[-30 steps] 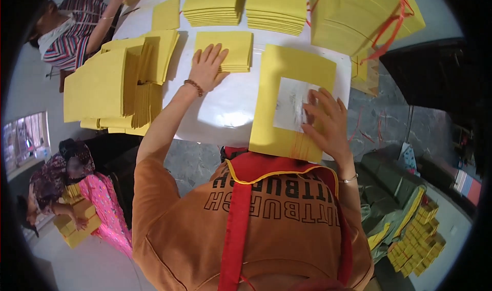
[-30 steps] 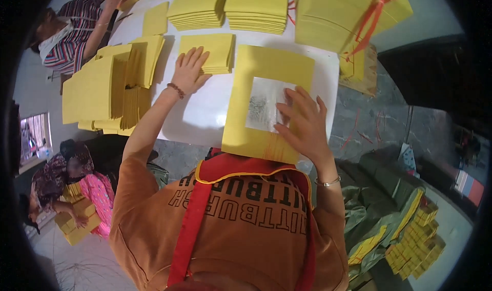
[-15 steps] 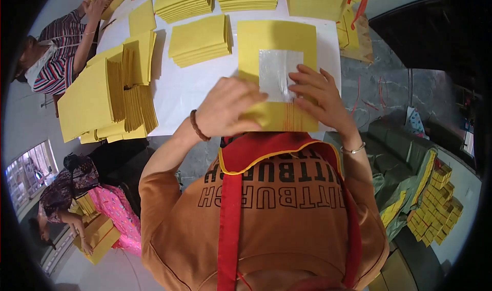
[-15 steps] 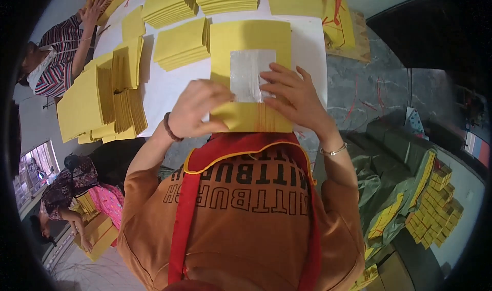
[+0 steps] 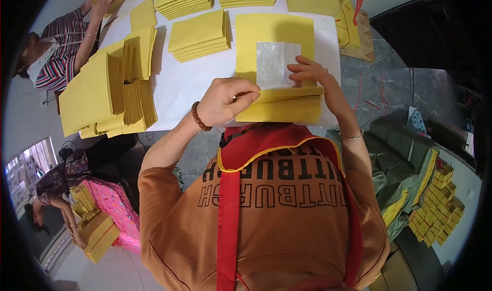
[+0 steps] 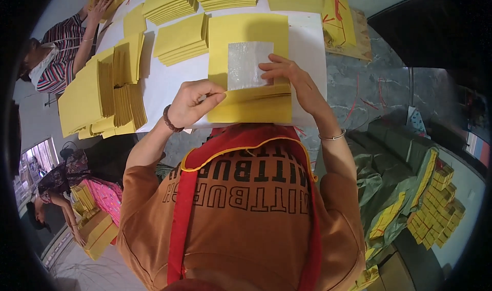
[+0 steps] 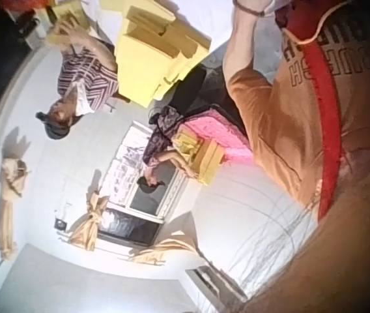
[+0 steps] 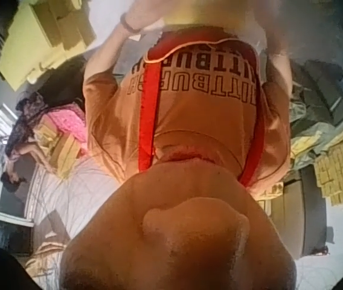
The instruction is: Folding and organizing yellow paper envelopes with silver foil inserts.
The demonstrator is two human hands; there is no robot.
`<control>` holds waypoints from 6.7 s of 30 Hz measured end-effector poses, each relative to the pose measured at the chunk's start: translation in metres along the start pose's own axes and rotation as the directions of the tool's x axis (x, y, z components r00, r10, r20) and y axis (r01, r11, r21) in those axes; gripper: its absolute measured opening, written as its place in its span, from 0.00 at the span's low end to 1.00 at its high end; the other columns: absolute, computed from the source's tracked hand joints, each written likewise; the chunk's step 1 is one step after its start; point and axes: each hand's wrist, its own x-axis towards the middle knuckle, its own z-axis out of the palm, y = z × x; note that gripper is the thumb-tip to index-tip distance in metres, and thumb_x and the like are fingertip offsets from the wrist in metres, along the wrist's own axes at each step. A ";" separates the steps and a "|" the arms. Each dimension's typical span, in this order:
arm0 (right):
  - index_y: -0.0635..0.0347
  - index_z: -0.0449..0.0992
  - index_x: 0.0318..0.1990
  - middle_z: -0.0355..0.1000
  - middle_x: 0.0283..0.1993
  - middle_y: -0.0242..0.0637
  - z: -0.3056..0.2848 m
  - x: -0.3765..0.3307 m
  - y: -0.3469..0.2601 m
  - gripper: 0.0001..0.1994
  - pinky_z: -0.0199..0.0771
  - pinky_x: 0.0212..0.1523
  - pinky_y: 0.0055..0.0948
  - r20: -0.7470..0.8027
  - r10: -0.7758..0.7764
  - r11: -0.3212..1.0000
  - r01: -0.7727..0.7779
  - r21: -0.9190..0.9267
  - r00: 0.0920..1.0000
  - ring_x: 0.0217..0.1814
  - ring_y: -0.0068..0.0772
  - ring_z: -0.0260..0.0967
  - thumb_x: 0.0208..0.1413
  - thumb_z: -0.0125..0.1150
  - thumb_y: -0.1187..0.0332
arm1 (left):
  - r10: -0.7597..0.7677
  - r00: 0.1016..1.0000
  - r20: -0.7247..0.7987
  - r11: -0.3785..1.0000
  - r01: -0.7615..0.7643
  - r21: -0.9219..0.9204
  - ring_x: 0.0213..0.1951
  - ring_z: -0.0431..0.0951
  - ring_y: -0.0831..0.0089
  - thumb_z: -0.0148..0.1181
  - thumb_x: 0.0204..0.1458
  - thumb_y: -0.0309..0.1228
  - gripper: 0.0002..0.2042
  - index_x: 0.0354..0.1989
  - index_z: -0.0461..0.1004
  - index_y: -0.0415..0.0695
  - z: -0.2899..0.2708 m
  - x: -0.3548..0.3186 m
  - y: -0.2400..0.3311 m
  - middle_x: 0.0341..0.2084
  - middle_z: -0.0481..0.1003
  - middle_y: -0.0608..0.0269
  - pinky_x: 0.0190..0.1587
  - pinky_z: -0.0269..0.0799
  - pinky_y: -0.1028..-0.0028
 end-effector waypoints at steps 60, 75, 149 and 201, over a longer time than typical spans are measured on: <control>0.63 0.70 0.50 0.74 0.44 0.42 0.025 0.017 -0.030 0.16 0.64 0.51 0.31 -0.260 0.290 0.956 -0.290 0.040 0.921 0.44 0.32 0.72 0.55 0.56 0.67 | -0.408 0.909 -0.089 0.877 0.363 -0.315 0.33 0.79 0.75 0.52 0.57 0.38 0.17 0.49 0.71 0.38 0.001 0.019 -0.030 0.32 0.79 0.56 0.38 0.72 0.75; 0.66 0.66 0.57 0.74 0.45 0.43 0.029 0.015 -0.016 0.23 0.69 0.44 0.20 -0.424 0.358 0.933 -0.334 0.133 0.832 0.44 0.22 0.69 0.52 0.59 0.73 | -0.418 0.870 -0.262 0.883 0.323 -0.340 0.20 0.73 0.78 0.58 0.53 0.39 0.14 0.37 0.75 0.39 0.016 0.029 -0.053 0.18 0.76 0.62 0.25 0.66 0.76; 0.56 0.69 0.54 0.62 0.61 0.42 0.016 0.013 -0.048 0.20 0.53 0.63 0.49 -0.144 -0.367 0.621 0.127 -0.773 0.919 0.61 0.42 0.61 0.51 0.58 0.71 | 0.593 0.776 -0.215 0.455 -0.103 0.884 0.45 0.75 0.65 0.54 0.41 0.19 0.23 0.51 0.69 0.42 -0.072 0.051 -0.034 0.44 0.75 0.57 0.48 0.70 0.65; 0.46 0.70 0.53 0.59 0.64 0.26 0.012 -0.007 -0.018 0.19 0.45 0.61 0.62 0.056 0.020 0.615 0.032 -0.788 0.998 0.69 0.39 0.48 0.53 0.57 0.60 | 0.308 0.903 0.301 0.665 -0.430 0.611 0.46 0.69 0.61 0.62 0.44 0.40 0.24 0.50 0.70 0.43 0.006 -0.006 0.006 0.47 0.70 0.57 0.46 0.62 0.62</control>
